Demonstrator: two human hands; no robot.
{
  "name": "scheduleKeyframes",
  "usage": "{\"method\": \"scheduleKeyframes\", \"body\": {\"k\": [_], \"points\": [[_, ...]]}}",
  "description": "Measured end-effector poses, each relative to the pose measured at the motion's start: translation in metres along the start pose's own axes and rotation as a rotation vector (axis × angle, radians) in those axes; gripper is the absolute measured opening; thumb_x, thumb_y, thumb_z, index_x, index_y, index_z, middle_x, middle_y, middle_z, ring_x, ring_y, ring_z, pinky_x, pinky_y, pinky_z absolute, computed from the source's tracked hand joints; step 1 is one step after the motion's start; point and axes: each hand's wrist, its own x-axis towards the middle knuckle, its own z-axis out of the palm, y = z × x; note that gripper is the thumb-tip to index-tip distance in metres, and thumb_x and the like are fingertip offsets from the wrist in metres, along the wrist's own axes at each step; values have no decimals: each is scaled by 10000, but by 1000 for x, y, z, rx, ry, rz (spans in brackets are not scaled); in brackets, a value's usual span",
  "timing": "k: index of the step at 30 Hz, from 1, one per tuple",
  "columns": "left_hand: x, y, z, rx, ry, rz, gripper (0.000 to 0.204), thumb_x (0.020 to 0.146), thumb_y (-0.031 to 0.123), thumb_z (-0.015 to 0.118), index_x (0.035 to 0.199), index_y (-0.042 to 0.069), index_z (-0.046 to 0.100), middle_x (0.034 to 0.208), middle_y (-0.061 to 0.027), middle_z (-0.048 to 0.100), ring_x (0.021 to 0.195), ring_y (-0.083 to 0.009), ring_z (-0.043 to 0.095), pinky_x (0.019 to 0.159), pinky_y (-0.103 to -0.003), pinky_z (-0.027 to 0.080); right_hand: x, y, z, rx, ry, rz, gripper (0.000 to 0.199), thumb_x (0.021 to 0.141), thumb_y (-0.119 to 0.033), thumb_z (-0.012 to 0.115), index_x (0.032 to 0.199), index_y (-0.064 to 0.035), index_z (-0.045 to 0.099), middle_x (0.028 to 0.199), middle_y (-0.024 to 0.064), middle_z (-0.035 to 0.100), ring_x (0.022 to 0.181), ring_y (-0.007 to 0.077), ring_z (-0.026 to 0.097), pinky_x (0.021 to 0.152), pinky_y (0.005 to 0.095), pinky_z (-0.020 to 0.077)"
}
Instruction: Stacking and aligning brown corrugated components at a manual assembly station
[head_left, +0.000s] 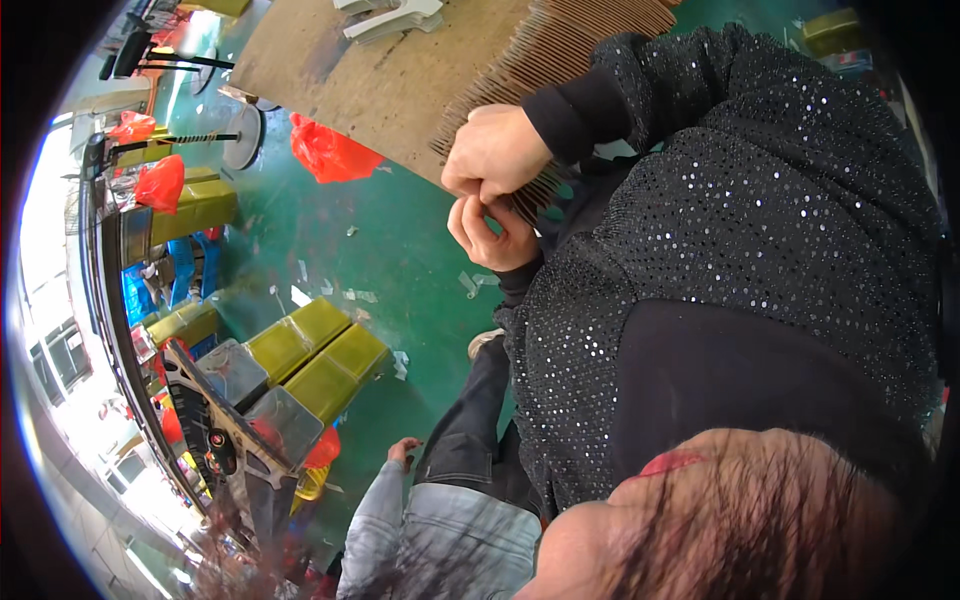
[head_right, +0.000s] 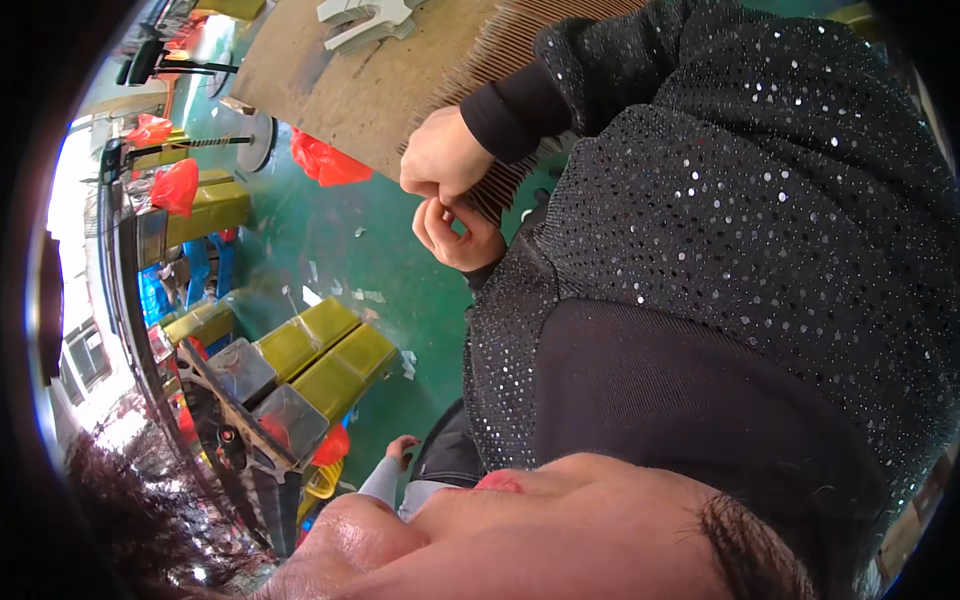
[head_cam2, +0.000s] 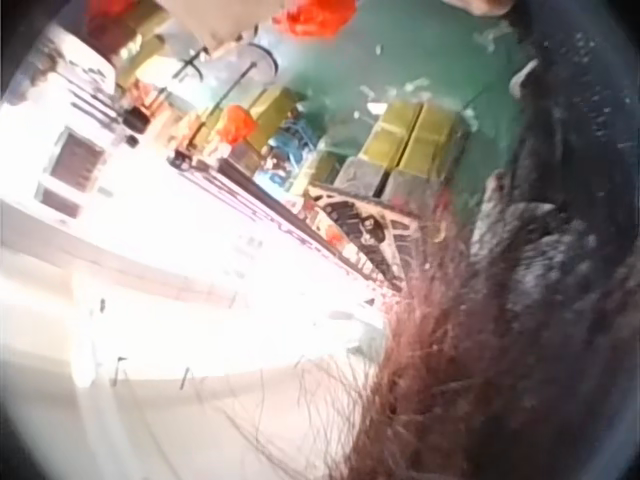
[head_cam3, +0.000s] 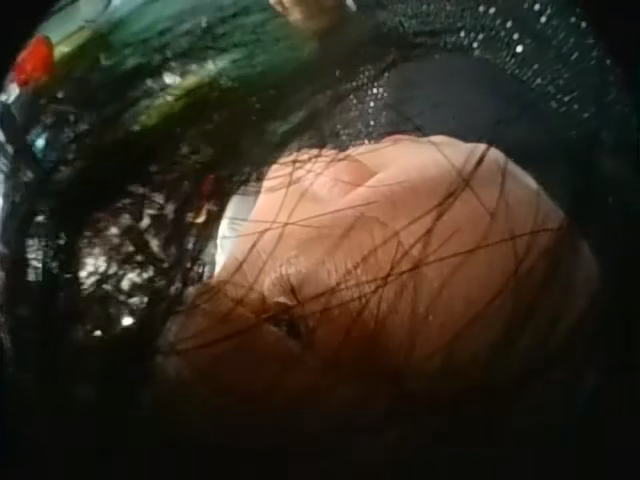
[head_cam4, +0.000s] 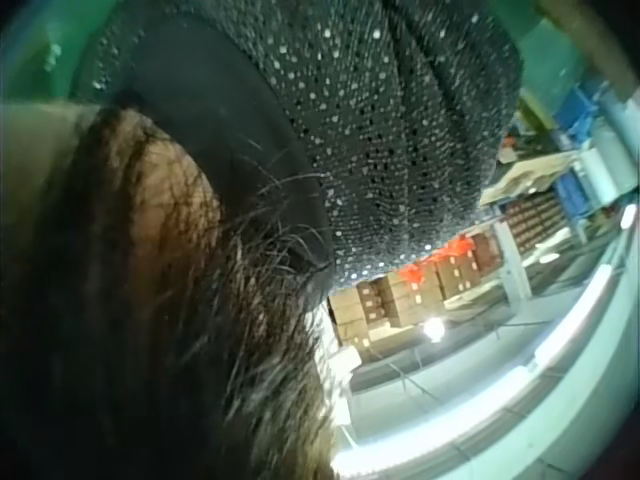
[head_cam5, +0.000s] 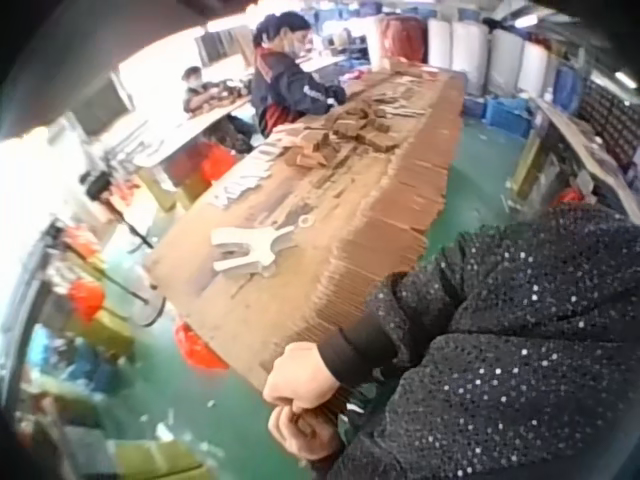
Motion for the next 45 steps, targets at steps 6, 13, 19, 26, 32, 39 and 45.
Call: {"method": "scheduleKeyframes", "body": {"k": [6, 13, 19, 26, 32, 39, 45], "points": [[-8, -5, 0, -16, 16, -55, 142, 796, -7, 631, 934, 17, 603, 937, -118, 599, 840, -239, 590, 669, -298, 490, 2, 0, 7, 12, -15, -53, 134, 675, -223, 692, 703, -121, 610, 656, 27, 627, 664, 249, 620, 571, 386, 444], [-10, -13, -3, 8, -23, -21, 140, 817, 13, 636, 950, 8, 594, 952, -115, 594, 846, -230, 588, 671, -285, 484, 1, 5, 6, 11, 10, -66, 142, 701, -241, 680, 710, -115, 616, 659, 25, 628, 667, 250, 619, 585, 386, 433], [3, -1, -2, -53, -155, -26, 182, 855, 41, 631, 1028, 6, 586, 998, -140, 551, 877, -237, 563, 653, -298, 493, -10, 17, -2, 68, 132, -45, 190, 745, -334, 653, 767, -145, 660, 709, 23, 656, 694, 245, 636, 580, 383, 466], [-6, -22, -17, -106, -201, -51, 201, 878, 50, 606, 1072, 0, 589, 1002, -83, 595, 845, -160, 575, 667, -272, 476, -12, 9, 22, 14, 217, -124, 150, 737, -321, 609, 753, -186, 671, 736, 29, 671, 719, 249, 649, 583, 402, 489], [-3, -15, -32, -77, -257, -50, 184, 895, 62, 599, 1061, -16, 590, 970, -87, 596, 827, -147, 573, 677, -256, 460, -13, 1, 24, 7, 252, -116, 146, 731, -304, 591, 730, -177, 661, 723, 24, 668, 695, 254, 643, 572, 405, 483], [3, -3, -28, -80, -308, -4, 213, 883, 11, 532, 1090, -16, 569, 1028, -149, 572, 905, -249, 565, 703, -306, 467, -72, 18, 2, 212, 531, -171, 160, 773, -281, 580, 775, -142, 661, 715, 42, 640, 676, 257, 622, 577, 365, 478], [15, -2, -36, -130, -251, -238, 217, 925, 36, 479, 1124, -35, 526, 1063, -133, 566, 949, -207, 580, 814, -310, 474, -144, 58, -30, 333, 615, 169, 116, 853, -163, 624, 856, -47, 626, 723, 46, 624, 643, 120, 575, 587, 264, 447]]}}
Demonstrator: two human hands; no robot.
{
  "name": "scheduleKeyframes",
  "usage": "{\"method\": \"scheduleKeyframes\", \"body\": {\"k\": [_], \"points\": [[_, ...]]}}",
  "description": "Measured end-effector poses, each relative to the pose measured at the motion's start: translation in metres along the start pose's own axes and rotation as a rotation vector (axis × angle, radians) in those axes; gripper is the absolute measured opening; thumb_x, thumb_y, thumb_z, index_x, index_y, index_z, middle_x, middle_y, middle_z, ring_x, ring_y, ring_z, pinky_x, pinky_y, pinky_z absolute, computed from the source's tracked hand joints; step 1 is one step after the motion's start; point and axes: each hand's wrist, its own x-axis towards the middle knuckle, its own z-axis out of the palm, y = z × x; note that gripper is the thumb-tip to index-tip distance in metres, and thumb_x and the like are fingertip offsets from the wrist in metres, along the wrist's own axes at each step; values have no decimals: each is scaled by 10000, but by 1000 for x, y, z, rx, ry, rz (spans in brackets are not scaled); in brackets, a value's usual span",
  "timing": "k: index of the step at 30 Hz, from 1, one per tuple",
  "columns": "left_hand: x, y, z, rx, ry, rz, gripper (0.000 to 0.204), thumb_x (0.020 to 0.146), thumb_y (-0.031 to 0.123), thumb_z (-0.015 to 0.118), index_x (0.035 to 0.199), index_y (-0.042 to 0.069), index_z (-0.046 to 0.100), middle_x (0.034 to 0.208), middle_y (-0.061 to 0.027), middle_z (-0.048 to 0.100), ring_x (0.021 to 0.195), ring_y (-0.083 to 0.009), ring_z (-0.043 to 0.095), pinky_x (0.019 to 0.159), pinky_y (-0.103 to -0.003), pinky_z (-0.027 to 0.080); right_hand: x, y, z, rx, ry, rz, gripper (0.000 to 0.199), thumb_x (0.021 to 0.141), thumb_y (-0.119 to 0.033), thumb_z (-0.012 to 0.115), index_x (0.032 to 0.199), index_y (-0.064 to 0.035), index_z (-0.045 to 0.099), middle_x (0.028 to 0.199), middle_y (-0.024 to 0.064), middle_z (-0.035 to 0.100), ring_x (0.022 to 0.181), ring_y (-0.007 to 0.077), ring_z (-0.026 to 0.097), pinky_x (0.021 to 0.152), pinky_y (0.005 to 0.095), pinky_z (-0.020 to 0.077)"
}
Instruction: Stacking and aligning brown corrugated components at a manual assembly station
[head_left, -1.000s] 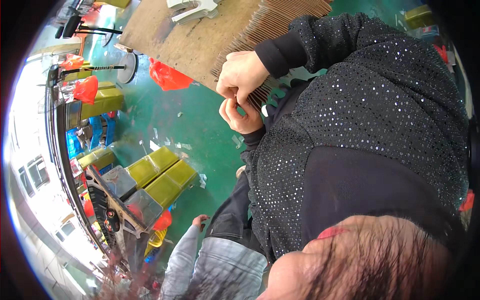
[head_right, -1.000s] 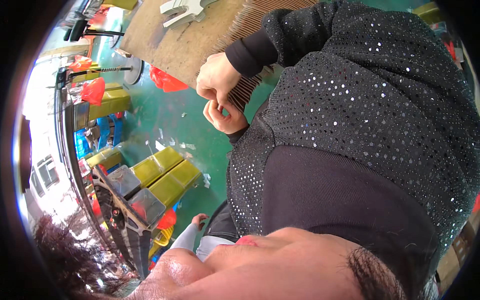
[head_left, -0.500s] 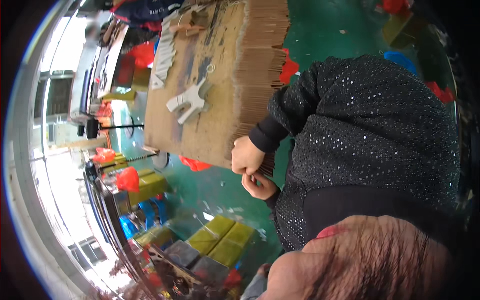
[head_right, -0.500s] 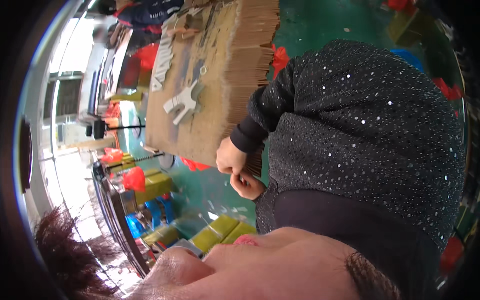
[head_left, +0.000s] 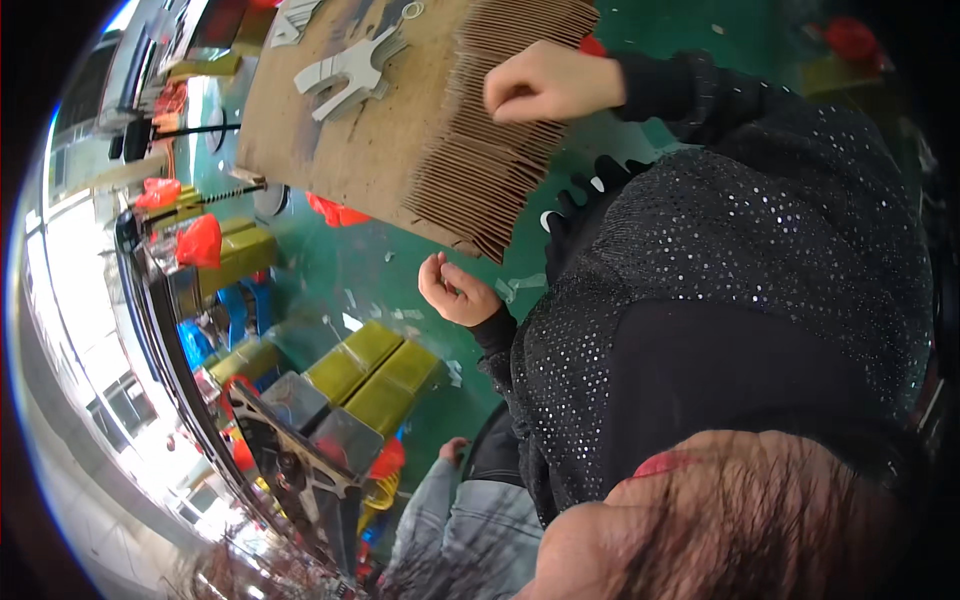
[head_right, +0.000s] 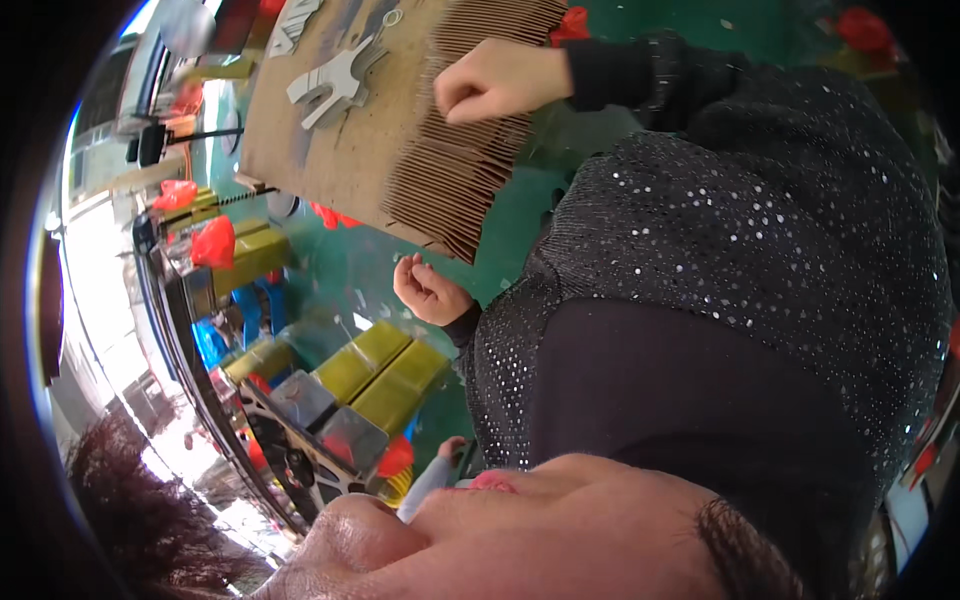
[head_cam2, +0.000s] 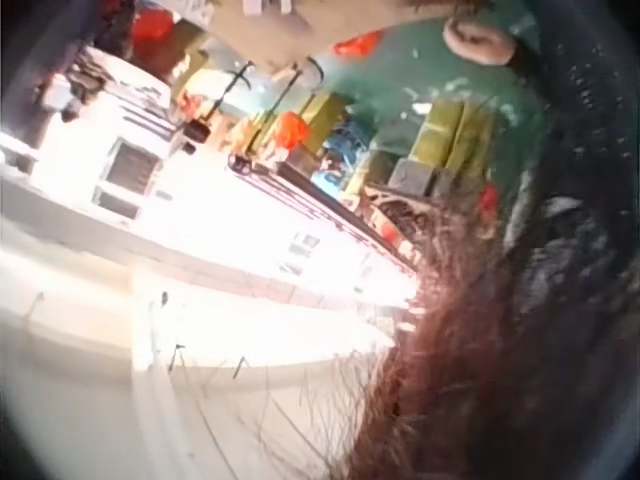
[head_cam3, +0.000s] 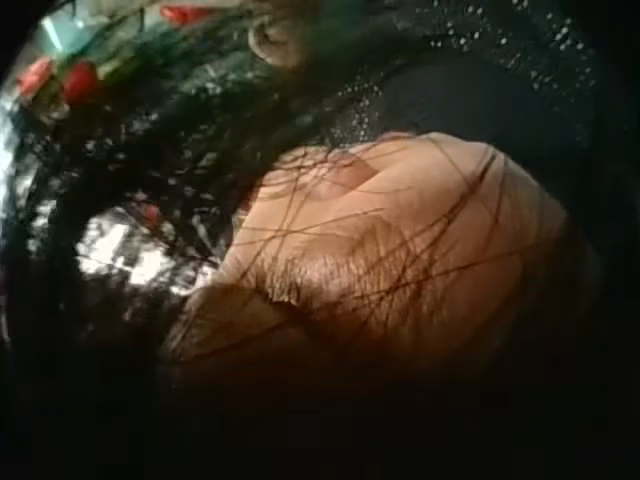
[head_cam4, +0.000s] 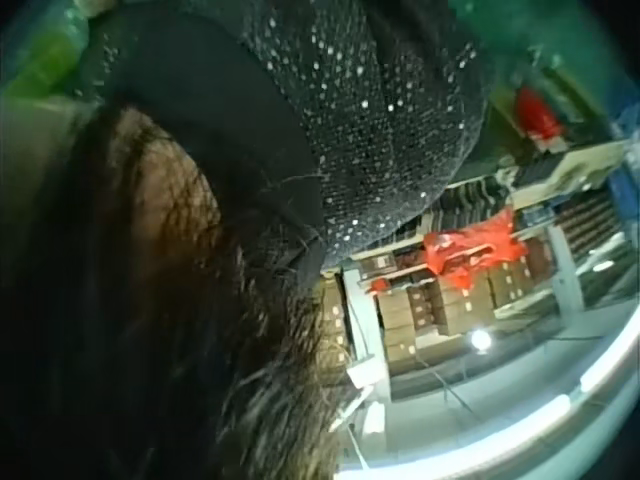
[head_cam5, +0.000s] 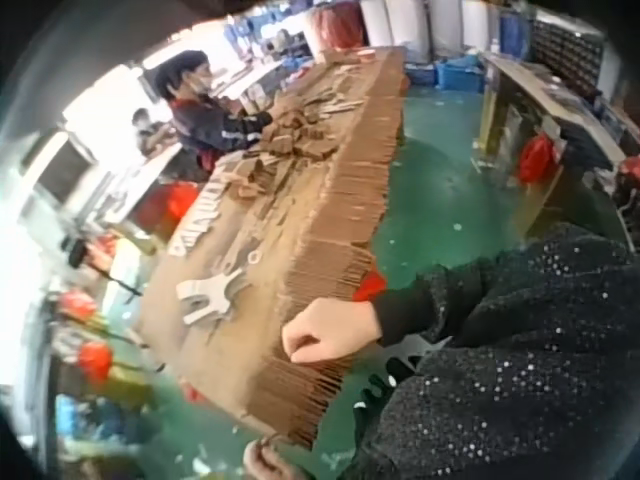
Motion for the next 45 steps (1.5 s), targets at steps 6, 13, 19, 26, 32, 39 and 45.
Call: {"method": "scheduleKeyframes", "body": {"k": [6, 13, 19, 26, 32, 39, 45], "points": [[-14, 19, -8, 6, 19, -115, 249, 935, 49, 481, 1166, -41, 501, 1094, -134, 567, 991, -206, 578, 859, -309, 465, -55, 27, -18, 12, 222, 127, 123, 879, -144, 625, 946, -43, 611, 768, 3, 613, 684, 86, 549, 630, 244, 450], [-1, 23, -22, -88, 56, -53, 253, 937, 59, 470, 1167, -39, 510, 1100, -132, 567, 986, -208, 563, 886, -323, 448, -97, 16, 0, -41, 315, 282, 118, 872, -109, 617, 952, -24, 604, 816, 30, 632, 716, 104, 583, 666, 243, 469], [16, 54, -3, -155, -80, 149, 251, 923, 31, 472, 1160, -47, 503, 1075, -135, 589, 976, -188, 568, 874, -297, 448, -122, 4, 7, -89, 348, 291, 120, 847, -103, 621, 935, -25, 597, 740, 51, 631, 636, 138, 596, 581, 276, 451], [34, 122, 30, -45, -459, 372, 183, 866, -18, 546, 1046, -35, 575, 1011, -133, 607, 875, -195, 608, 798, -303, 485, -150, 8, -2, -36, 317, 326, 140, 830, -144, 627, 927, -46, 601, 737, 81, 632, 672, 216, 620, 618, 328, 471], [51, 180, 92, 153, -675, 581, 229, 824, 32, 632, 1041, -20, 581, 987, -160, 607, 866, -299, 603, 777, -364, 497, -181, 46, -61, -72, 351, 241, 126, 820, -143, 635, 912, -58, 618, 752, 87, 642, 690, 246, 633, 615, 346, 472], [26, 233, 243, -40, -911, 685, 273, 794, 4, 660, 1053, -13, 574, 955, -150, 609, 814, -263, 614, 741, -332, 506, -249, 93, -171, -192, 375, 271, 123, 820, -158, 637, 907, -72, 620, 773, 84, 648, 708, 270, 634, 623, 374, 476], [46, 282, 325, 98, -1083, 742, 344, 795, 40, 668, 1116, -6, 550, 933, -144, 607, 810, -249, 616, 735, -331, 501, -286, 136, -235, -158, 363, 342, 116, 816, -154, 638, 896, -73, 616, 747, 82, 635, 688, 275, 625, 609, 380, 467]]}}
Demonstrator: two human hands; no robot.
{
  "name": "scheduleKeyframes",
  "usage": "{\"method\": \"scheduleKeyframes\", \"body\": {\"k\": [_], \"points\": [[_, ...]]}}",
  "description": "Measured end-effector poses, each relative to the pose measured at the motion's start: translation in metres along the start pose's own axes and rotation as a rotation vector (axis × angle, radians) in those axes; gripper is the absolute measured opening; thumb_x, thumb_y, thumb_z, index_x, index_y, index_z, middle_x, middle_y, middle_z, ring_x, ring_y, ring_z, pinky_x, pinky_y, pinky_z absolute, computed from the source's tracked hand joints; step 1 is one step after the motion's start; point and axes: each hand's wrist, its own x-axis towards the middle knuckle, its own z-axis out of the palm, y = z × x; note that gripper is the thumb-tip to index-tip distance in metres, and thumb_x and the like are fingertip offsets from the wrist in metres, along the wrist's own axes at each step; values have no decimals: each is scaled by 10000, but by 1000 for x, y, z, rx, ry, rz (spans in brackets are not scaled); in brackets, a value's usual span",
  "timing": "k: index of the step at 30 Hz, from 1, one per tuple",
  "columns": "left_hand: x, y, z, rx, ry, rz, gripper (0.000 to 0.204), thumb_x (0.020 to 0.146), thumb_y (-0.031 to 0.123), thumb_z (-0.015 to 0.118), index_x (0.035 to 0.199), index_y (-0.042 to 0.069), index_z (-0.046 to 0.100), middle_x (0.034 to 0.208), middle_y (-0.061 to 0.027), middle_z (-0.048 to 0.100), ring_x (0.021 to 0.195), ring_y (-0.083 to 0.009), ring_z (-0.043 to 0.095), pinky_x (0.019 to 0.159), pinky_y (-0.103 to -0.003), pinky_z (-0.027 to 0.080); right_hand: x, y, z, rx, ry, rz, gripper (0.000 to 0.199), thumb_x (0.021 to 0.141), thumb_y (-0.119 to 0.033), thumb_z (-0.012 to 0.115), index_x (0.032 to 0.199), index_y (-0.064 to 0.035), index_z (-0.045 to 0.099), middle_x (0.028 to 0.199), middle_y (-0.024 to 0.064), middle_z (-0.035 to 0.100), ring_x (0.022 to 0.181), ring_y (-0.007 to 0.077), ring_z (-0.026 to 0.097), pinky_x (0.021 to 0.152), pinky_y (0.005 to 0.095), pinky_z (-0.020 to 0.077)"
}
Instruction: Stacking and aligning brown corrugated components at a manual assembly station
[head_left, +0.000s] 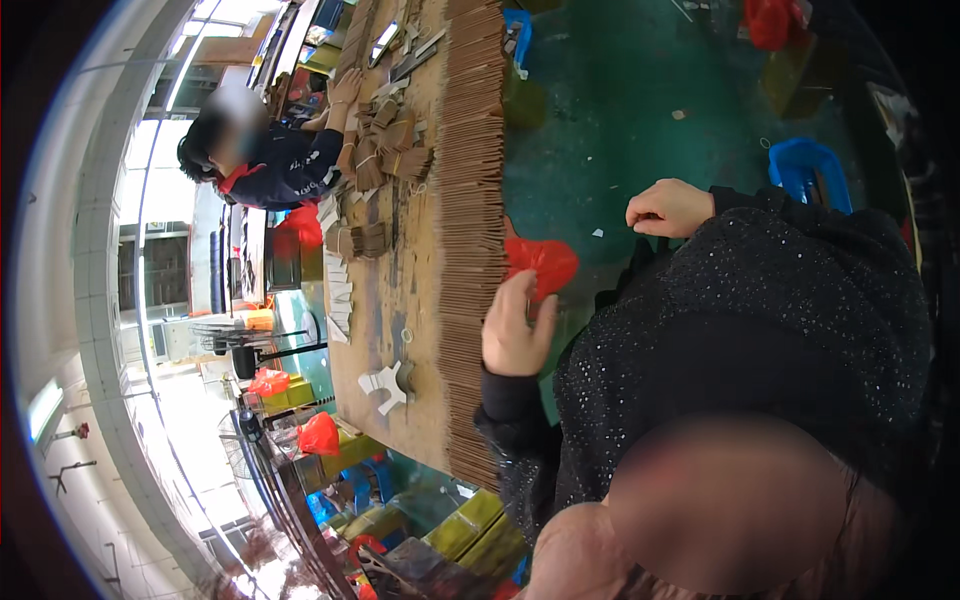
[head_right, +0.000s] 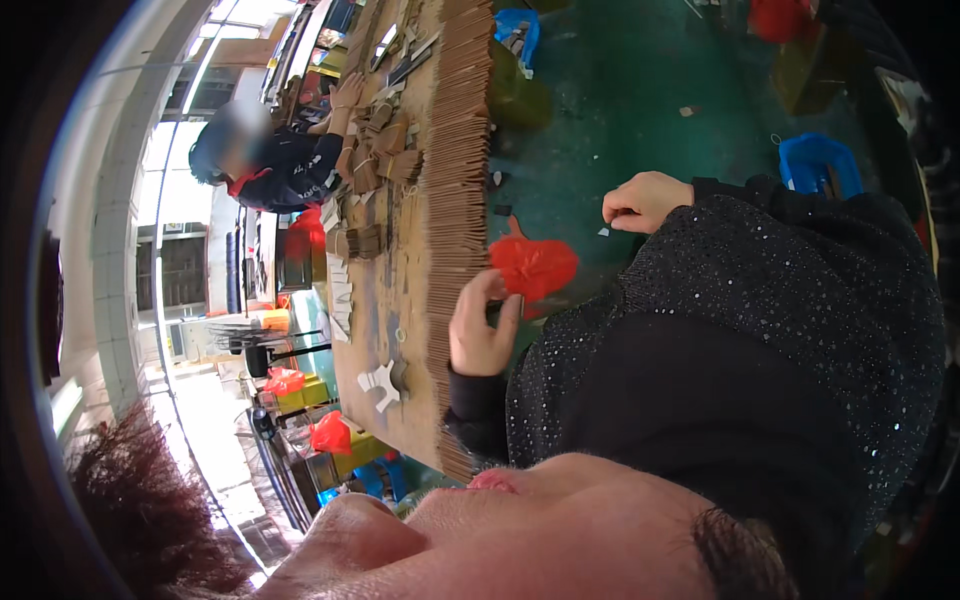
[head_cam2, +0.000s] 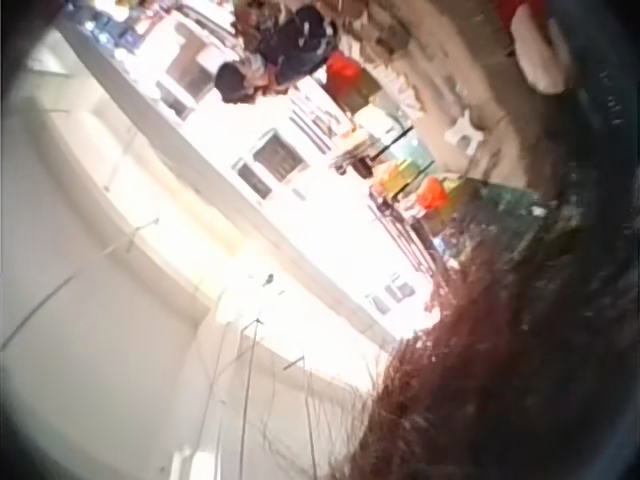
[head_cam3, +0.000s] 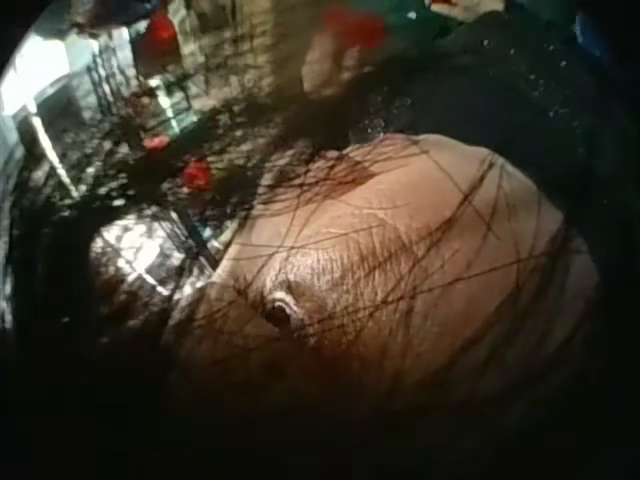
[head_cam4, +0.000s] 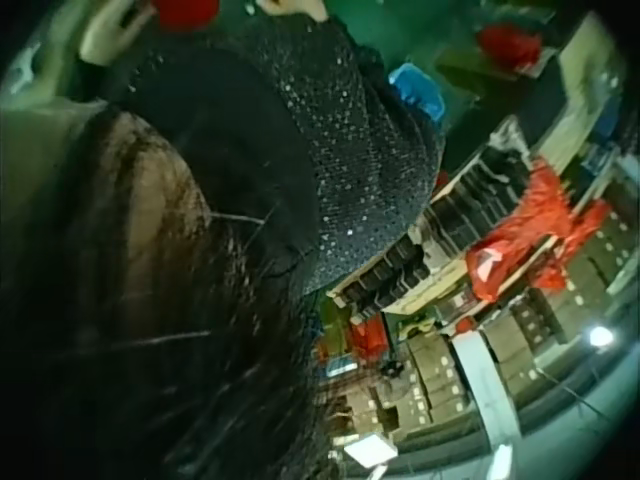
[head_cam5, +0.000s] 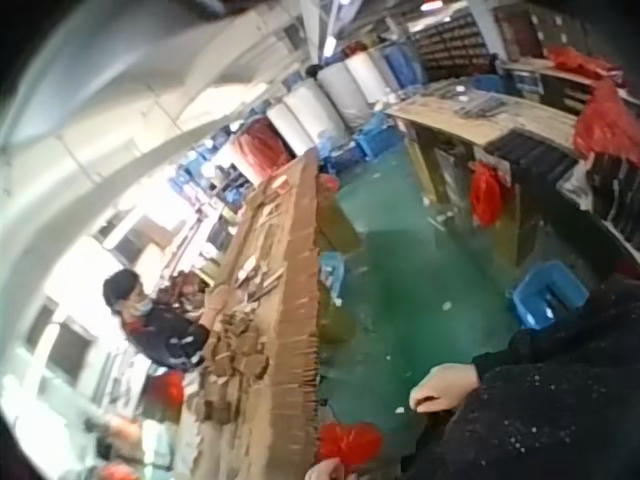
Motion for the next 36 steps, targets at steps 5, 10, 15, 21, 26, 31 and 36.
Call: {"method": "scheduleKeyframes", "body": {"k": [5, 10, 15, 21, 26, 31, 36], "points": [[86, -79, -17, 191, 50, -26, 551, 806, 222, 702, 1227, -51, 476, 1171, -235, 544, 1088, -391, 527, 923, -427, 435, 34, 33, -26, 22, -27, -3, 111, 809, -145, 643, 889, -71, 618, 752, 83, 636, 695, 275, 626, 609, 380, 469], [166, -181, -22, 460, 99, -136, 679, 790, 321, 699, 1291, -35, 412, 1277, -238, 464, 1185, -404, 438, 991, -456, 368, 73, 79, -70, -55, -18, 82, 117, 807, -136, 647, 899, -67, 624, 770, 84, 646, 724, 268, 638, 631, 371, 486], [247, -237, -18, 772, 98, -399, 860, 682, 437, 745, 1310, -28, 387, 1299, -225, 446, 1197, -375, 429, 1024, -464, 327, 122, 109, -128, -122, 76, 117, 108, 811, -138, 648, 897, -75, 627, 772, 79, 647, 721, 264, 638, 630, 373, 486], [304, -265, -16, 927, -39, -722, 936, 636, 543, 750, 1289, -21, 389, 1247, -207, 495, 1176, -340, 469, 1012, -449, 333, 178, 142, -141, 4, 70, 128, 108, 806, -150, 648, 891, -85, 642, 784, 82, 659, 731, 267, 642, 637, 366, 492], [330, -262, -11, 935, -163, -892, 850, 614, 532, 772, 1185, -2, 438, 1150, -184, 531, 1118, -338, 516, 928, -459, 412, 228, 186, -141, 14, -93, 47, 108, 826, -166, 635, 903, -91, 649, 808, 74, 658, 751, 265, 637, 645, 373, 485], [307, -286, -5, 704, 96, -918, 744, 593, 398, 824, 1079, -16, 442, 1090, -192, 532, 1053, -386, 523, 923, -459, 432, 308, 164, -151, 51, -329, -359, 134, 851, -224, 620, 910, -106, 642, 833, 54, 659, 757, 261, 626, 666, 387, 481], [299, -247, -2, 724, 139, -863, 660, 597, 329, 810, 1044, 12, 442, 1046, -231, 542, 1032, -412, 514, 879, -462, 442, 333, 175, -162, 215, -457, -490, 111, 849, -190, 619, 904, -94, 635, 815, 73, 651, 755, 270, 625, 649, 372, 481]]}}
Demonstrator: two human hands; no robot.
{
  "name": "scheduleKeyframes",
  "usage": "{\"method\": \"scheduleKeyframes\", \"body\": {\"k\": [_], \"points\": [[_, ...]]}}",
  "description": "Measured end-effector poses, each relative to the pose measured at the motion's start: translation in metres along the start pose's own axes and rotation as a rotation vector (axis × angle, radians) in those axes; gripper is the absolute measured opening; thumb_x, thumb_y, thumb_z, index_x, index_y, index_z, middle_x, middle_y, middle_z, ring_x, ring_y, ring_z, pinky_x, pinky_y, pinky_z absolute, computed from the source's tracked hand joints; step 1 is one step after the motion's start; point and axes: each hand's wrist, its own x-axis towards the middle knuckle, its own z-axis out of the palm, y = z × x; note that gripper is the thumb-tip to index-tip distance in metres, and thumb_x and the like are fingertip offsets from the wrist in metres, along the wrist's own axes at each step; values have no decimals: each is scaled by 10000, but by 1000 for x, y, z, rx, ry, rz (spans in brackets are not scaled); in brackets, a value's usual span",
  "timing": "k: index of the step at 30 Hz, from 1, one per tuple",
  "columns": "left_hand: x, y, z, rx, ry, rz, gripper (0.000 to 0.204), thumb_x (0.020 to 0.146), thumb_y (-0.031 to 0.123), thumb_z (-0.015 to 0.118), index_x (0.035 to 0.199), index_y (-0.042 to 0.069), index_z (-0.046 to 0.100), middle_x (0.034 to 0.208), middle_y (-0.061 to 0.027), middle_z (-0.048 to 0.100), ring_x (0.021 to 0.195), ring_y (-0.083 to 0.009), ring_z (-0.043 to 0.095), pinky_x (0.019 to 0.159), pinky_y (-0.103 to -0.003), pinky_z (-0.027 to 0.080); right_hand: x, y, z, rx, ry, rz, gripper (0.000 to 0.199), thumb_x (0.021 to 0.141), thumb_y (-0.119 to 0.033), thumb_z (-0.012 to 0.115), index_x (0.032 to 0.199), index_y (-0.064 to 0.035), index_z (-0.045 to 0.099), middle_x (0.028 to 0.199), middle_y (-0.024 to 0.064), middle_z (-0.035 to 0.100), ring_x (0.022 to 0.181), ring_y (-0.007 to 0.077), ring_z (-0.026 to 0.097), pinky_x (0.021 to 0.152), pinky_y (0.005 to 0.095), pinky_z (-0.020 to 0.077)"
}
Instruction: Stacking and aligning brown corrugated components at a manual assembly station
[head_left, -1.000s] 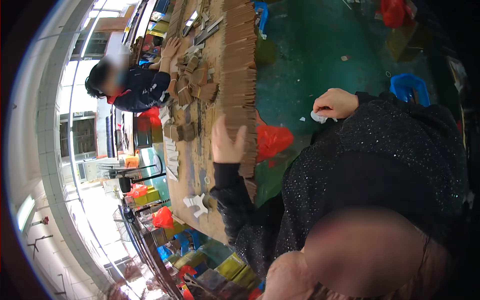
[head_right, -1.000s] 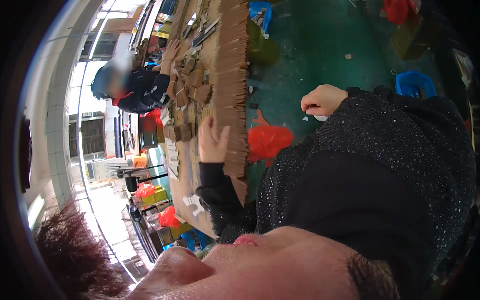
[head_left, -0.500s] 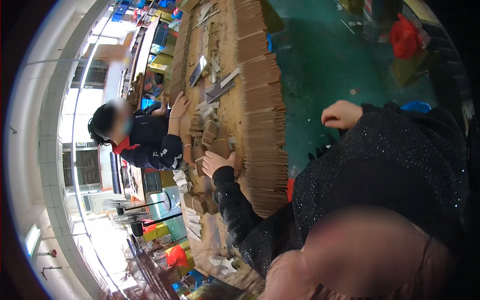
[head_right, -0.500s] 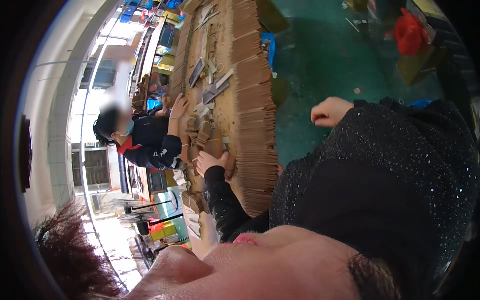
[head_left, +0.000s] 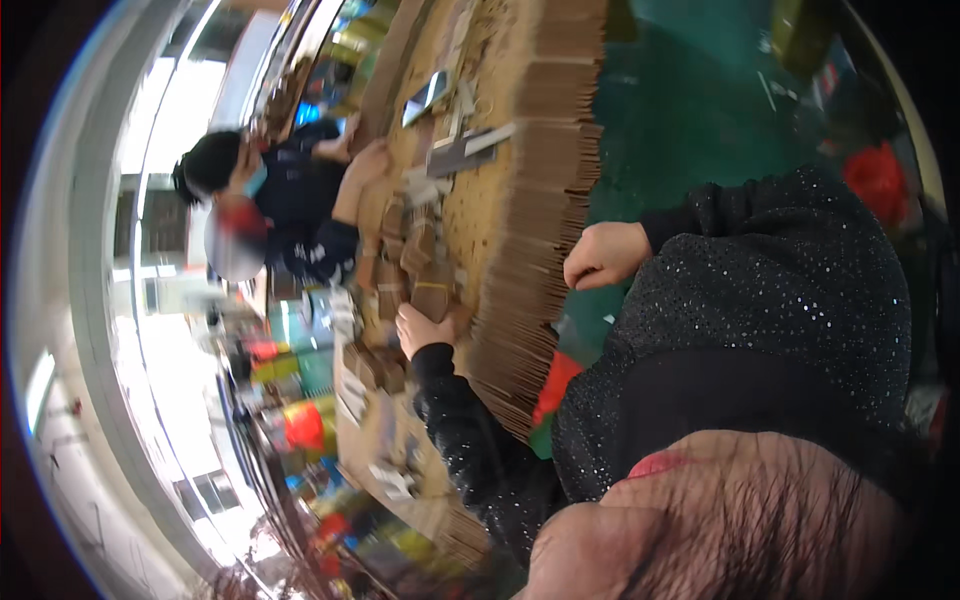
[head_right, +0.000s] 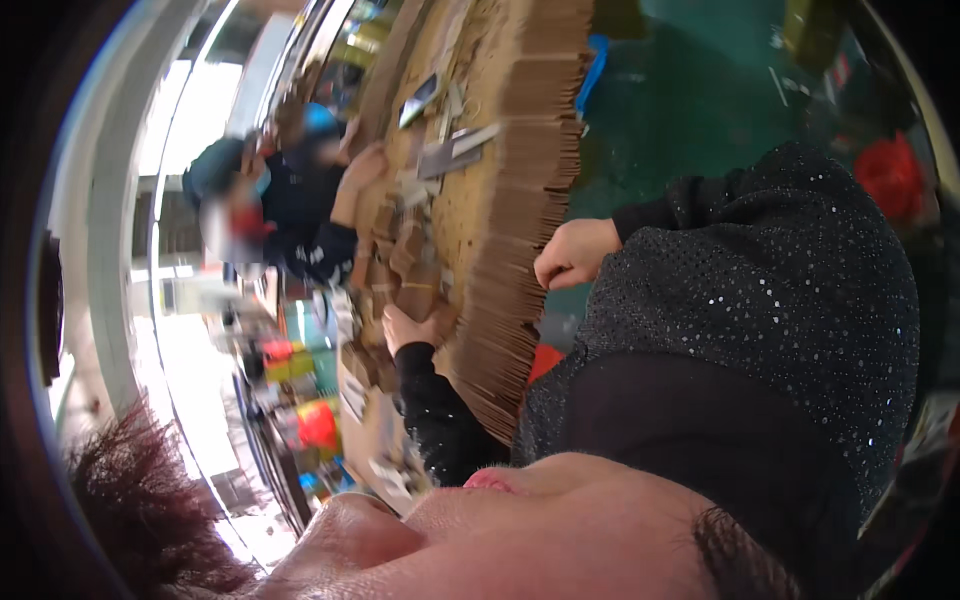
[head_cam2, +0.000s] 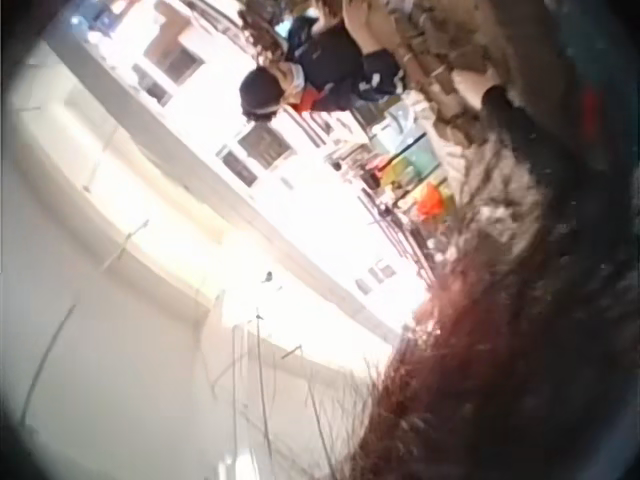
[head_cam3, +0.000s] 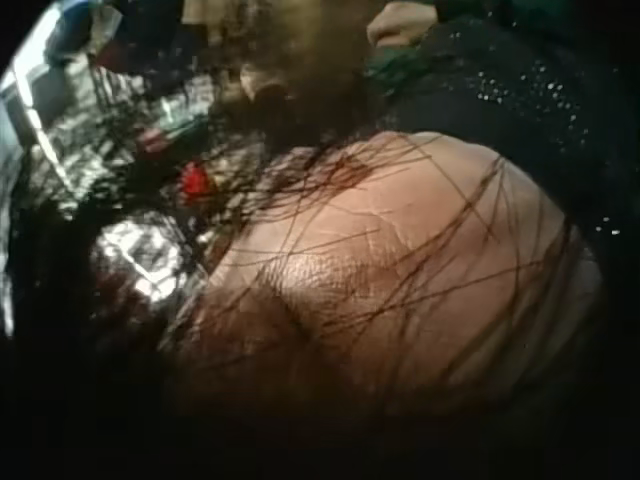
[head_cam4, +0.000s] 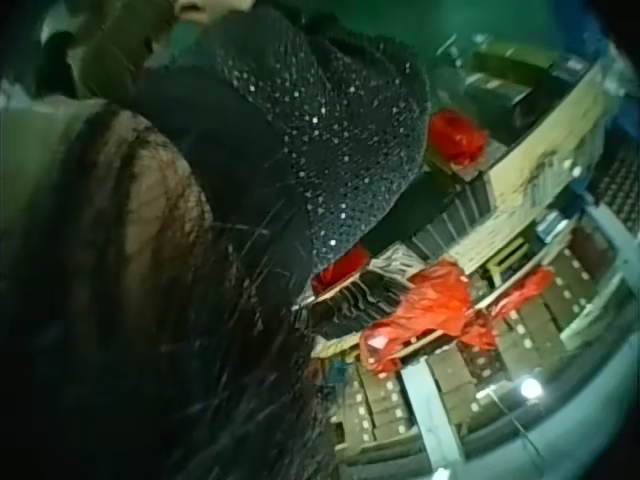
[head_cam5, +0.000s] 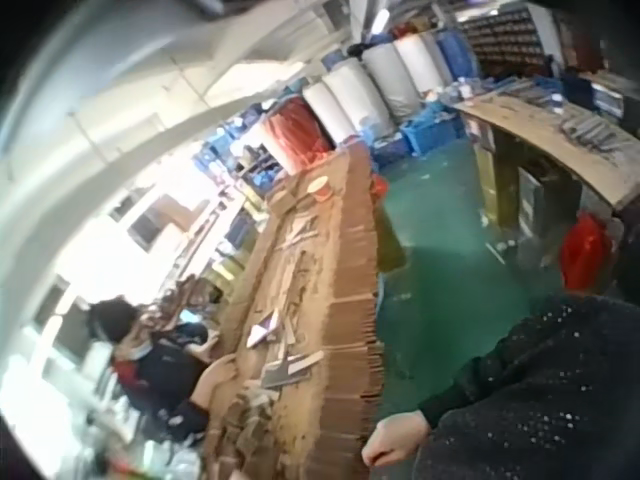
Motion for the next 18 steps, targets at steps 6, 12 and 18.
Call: {"method": "scheduleKeyframes", "body": {"k": [6, 12, 18], "points": [[-65, 8, -46, -391, 207, -308, 703, 652, 335, 825, 1133, -27, 460, 1032, -202, 571, 940, -345, 584, 814, -410, 475, 42, -2, -23, 170, -130, -121, 96, 831, -161, 637, 893, -87, 639, 756, 77, 642, 709, 256, 627, 636, 345, 484], [-134, 76, -55, -1408, 336, -579, 505, 792, 190, 752, 1133, -29, 451, 1015, -83, 541, 891, -160, 543, 798, -301, 468, 102, -22, 10, 701, -189, 56, 526, 894, -284, 633, 1258, 41, 436, 1103, 104, 584, 1026, 151, 549, 884, 281, 449], [-165, 139, -34, -1506, 428, -508, 545, 848, 156, 694, 1245, -27, 367, 1153, -103, 483, 995, -173, 512, 884, -311, 440, 122, -61, 43, 1107, -321, 97, 556, 937, -310, 583, 1317, 6, 329, 1164, 64, 510, 1078, 120, 470, 919, 285, 423]]}}
